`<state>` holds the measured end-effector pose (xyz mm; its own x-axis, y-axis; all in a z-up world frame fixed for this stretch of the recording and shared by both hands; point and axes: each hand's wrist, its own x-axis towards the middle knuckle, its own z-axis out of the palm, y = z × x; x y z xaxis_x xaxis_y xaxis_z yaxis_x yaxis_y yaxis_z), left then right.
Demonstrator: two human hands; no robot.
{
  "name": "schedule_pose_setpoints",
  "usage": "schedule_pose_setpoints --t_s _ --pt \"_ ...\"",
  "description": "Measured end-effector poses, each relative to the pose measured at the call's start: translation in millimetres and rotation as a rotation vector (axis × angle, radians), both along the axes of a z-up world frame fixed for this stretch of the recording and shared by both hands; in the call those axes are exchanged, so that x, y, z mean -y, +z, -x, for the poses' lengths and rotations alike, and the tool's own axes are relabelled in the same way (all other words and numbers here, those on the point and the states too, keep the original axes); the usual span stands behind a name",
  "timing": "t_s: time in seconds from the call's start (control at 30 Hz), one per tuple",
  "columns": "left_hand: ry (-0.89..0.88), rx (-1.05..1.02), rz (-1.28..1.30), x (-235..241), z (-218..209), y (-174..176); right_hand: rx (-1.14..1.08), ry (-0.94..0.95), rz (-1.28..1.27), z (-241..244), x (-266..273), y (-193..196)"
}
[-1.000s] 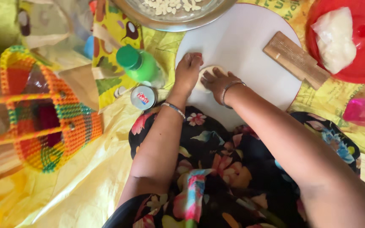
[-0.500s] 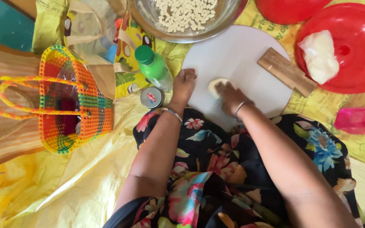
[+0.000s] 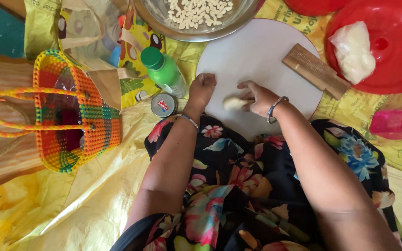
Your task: The person kneads a small piece of dough on a white cutting board, applies liquid from a pink bottle, and continues kneading by hand. The dough is worked repeatedly without rolling or shaping into a final form.
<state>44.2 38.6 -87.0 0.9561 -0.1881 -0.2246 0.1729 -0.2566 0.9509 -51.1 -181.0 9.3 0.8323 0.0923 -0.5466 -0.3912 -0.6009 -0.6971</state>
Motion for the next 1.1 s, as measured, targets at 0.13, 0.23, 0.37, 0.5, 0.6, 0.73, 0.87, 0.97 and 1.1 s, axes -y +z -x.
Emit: schedule_pose_setpoints --t_s 0.13,0.23,0.37,0.5,0.6,0.73,0.87,0.97,1.1 --pt "-0.149 0.047 -0.050 -2.1 14.4 31.1 0.113 -0.068 0.128 3.5 -6.1 8.9" --pt "-0.325 0.164 -0.159 1.7 25.6 66.0 0.277 -0.175 0.143 1.9 -4.3 17.3" --pt "-0.604 0.466 -0.344 2.2 41.9 103.9 0.212 0.098 0.395 11.0 -1.1 23.8" --pt "-0.733 0.500 -0.530 12.5 62.2 115.9 0.527 0.454 0.519 30.0 -6.2 15.0" --pt "-0.735 0.566 -0.630 21.9 64.7 107.5 0.577 0.457 0.544 33.8 -12.0 3.3" --pt "-0.721 0.534 -0.662 28.9 57.1 90.2 0.607 0.379 0.433 22.8 -12.4 -0.6" --pt "-0.675 0.506 -0.606 31.5 47.5 78.6 0.441 0.336 0.407 6.7 -3.4 4.5" --pt "-0.624 0.477 -0.549 31.2 41.5 75.4 0.373 0.286 0.408 -3.5 -2.1 3.4" --pt "-0.576 0.474 -0.552 33.0 35.1 74.6 0.264 0.201 0.444 -20.7 0.6 -2.8"
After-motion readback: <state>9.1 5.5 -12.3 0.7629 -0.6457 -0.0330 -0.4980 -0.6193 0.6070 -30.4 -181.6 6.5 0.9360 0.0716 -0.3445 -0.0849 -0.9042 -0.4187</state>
